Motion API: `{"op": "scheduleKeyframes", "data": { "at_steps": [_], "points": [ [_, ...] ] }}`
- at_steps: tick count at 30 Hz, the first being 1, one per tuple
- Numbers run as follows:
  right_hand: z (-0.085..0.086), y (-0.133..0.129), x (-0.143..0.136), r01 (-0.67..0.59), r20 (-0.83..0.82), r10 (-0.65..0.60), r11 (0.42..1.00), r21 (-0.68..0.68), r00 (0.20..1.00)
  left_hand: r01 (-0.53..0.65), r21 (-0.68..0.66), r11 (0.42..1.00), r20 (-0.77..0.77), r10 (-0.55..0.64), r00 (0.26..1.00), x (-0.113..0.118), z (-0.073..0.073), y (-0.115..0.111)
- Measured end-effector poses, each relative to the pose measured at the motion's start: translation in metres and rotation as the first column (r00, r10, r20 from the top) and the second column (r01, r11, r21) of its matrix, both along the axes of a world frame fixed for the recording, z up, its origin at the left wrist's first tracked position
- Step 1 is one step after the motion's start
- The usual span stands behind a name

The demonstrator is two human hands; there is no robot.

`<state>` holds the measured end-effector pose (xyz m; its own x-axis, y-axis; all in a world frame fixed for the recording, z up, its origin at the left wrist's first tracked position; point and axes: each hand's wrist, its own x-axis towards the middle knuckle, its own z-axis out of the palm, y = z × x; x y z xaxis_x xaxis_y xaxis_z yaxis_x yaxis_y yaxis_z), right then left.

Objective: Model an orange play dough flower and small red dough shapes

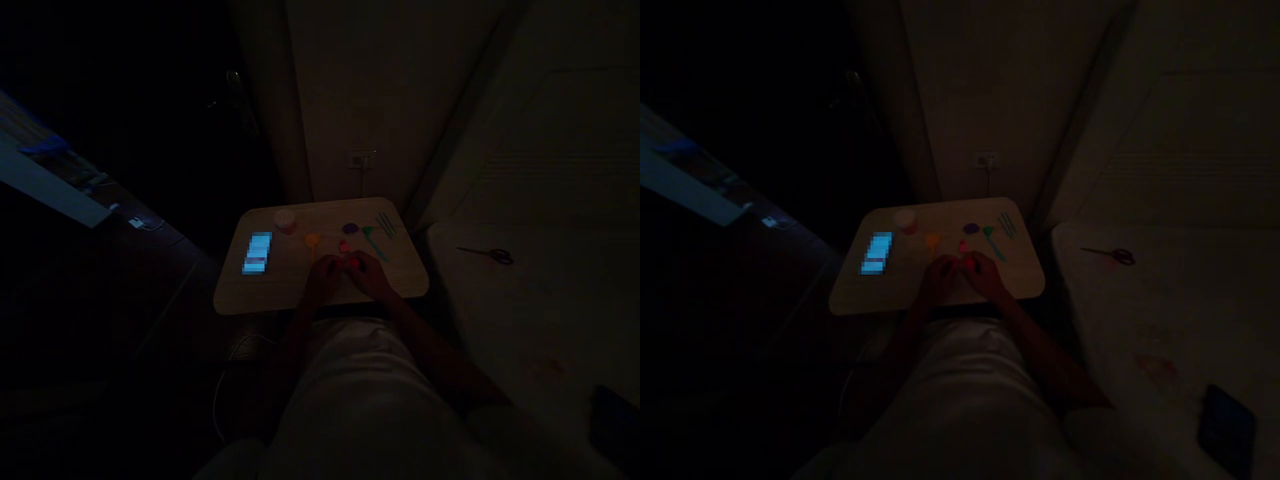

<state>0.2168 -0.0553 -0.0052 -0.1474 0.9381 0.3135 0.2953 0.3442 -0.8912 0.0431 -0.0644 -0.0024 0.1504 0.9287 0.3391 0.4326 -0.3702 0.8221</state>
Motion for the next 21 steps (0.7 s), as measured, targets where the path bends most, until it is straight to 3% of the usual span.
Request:
{"op": "scheduleKeyframes", "data": {
  "at_steps": [21],
  "points": [
    [-0.005,0.0037,0.0006,0.009,0.023,-0.01,0.999,0.043,1.0,0.016,0.017,1.0,0.003,-0.016,1.0,-0.0008,-0.0047,0.0026]
  ]
}}
